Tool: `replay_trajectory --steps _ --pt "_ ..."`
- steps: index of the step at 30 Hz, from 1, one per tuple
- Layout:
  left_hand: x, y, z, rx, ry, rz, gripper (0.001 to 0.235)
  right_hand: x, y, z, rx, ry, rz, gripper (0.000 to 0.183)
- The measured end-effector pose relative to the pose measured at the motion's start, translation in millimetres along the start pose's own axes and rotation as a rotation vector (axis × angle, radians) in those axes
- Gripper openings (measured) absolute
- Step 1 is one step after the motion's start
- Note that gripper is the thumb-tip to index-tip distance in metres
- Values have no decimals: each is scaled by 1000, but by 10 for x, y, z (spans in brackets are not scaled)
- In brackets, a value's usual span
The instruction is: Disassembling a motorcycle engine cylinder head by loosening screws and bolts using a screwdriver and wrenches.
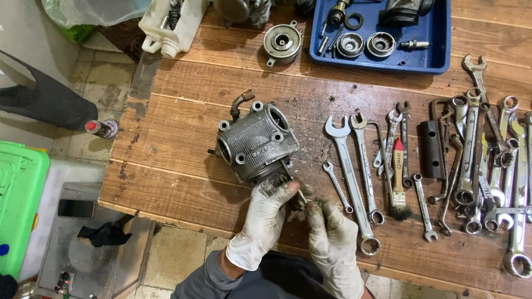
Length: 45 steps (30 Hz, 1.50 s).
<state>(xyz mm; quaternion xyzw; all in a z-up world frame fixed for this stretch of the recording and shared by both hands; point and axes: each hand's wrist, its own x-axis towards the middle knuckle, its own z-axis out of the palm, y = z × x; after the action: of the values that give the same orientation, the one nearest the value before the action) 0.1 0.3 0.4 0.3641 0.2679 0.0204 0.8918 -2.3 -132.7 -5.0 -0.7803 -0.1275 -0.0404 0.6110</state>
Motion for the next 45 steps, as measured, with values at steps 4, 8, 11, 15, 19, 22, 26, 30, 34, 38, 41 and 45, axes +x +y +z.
replay_trajectory --steps 4,8,11,15,19,22,26,30,34,38,41,45 --pt "0 19 -16 -104 -37 10 18 66 -159 -22 188 -102 296 37" --pt "96 -99 -112 63 88 93 26 -82 291 15 10 -23 -238 80" --pt "-13 19 4 -22 -25 -21 9 22 -68 33 119 -19 96 26" --pt "12 -25 -22 -67 -13 32 17 13 -62 -13 -5 -50 241 23" --pt "32 -27 -37 -86 15 -33 18 -6 -12 48 27 -8 18 25" --pt "34 -31 -41 -31 36 -50 16 10 -25 66 56 3 -98 29" --pt "34 -25 -37 0 74 -65 14 -28 27 93 142 4 -141 25" --pt "12 -41 -169 3 33 12 16 -71 91 93 247 4 -116 31" --pt "-293 216 -251 687 62 515 20 -24 15 36 51 6 -54 16" --pt "-270 311 -612 1159 258 1208 80 -24 -16 7 70 -4 -1 14" --pt "-140 404 -645 1426 276 930 93 -13 -75 34 38 24 66 11" --pt "95 356 -802 1273 231 937 77 -49 -69 29 78 41 12 15"
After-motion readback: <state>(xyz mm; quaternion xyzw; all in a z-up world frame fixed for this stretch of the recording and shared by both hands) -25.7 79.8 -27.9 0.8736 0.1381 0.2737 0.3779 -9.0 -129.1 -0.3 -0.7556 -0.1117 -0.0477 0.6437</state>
